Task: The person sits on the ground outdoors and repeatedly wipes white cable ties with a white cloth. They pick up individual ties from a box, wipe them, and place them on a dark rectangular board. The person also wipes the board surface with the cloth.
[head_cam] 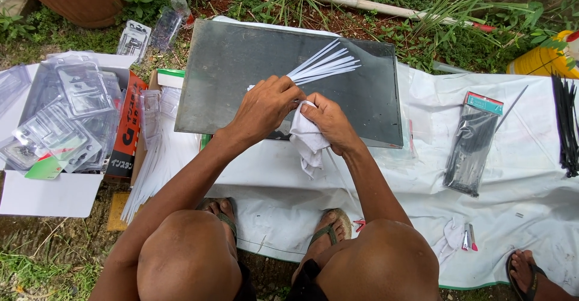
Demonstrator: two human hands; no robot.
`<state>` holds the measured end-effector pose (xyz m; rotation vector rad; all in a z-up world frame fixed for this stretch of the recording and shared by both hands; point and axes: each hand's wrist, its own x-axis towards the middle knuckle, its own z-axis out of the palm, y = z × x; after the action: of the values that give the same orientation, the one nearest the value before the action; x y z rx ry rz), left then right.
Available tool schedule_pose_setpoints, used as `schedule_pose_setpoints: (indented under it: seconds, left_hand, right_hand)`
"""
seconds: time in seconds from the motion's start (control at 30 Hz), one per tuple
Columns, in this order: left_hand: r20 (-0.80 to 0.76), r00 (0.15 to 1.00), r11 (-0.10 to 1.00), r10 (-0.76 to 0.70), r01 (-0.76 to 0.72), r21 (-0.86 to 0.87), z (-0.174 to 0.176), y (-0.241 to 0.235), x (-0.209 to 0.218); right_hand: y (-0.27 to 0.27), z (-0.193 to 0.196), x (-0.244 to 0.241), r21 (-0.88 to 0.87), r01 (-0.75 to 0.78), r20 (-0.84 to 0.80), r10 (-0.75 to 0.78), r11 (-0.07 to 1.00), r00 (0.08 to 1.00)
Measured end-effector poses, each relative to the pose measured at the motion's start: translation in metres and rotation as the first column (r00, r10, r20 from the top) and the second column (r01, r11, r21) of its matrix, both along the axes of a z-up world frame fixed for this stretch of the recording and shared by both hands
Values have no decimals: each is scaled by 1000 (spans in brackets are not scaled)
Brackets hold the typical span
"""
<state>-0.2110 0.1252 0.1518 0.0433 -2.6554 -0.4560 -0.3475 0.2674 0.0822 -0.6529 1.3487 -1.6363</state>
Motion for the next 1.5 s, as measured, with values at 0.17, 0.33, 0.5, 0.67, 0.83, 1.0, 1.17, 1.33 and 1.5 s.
schedule_pose_setpoints:
  seconds: [0.17, 0.33, 0.5, 0.67, 0.83, 1.0, 1.17, 1.33, 1.5]
  left_hand:
    - [7, 999, 996, 32, -32, -81, -15, -7, -4]
    - [19, 999, 984, 30, -26, -175, -18, -9, -6]
    - [-10, 1000, 975, 12, -13, -221, -21, -11, -6]
    - [-29, 1000, 968, -3, -4, -250, -24, -14, -1]
    - [-46, 999, 975, 0, -10, -222, -18, -12, 1]
    - [-17, 1000, 972, 14, -17, -234, -22, -11, 3]
    - [-20, 1000, 973, 10, -15, -229, -29, -4, -4]
    - [1, 999, 994, -34, 34, -106, -29, -6, 4]
    - [-55, 995, 993, -88, 92, 73, -10, 3, 8]
  right_hand:
    - [-1, 10, 2, 21, -10, -46, 11, 1000, 999]
    - [2, 9, 0, 67, -2, -107, 9, 998, 994]
    - [3, 15, -2, 98, -13, -173, 30, 995, 984]
    - [5, 20, 0, 119, -51, -188, 73, 992, 979]
    - [9, 28, -2, 147, -66, -234, 100, 987, 967]
    - [13, 34, -5, 184, -118, -304, 171, 976, 937]
    - [21, 39, -13, 209, -111, -338, 178, 972, 924]
    - [13, 32, -5, 207, -135, -244, 185, 969, 952]
    - [13, 23, -6, 130, -149, -188, 172, 980, 967]
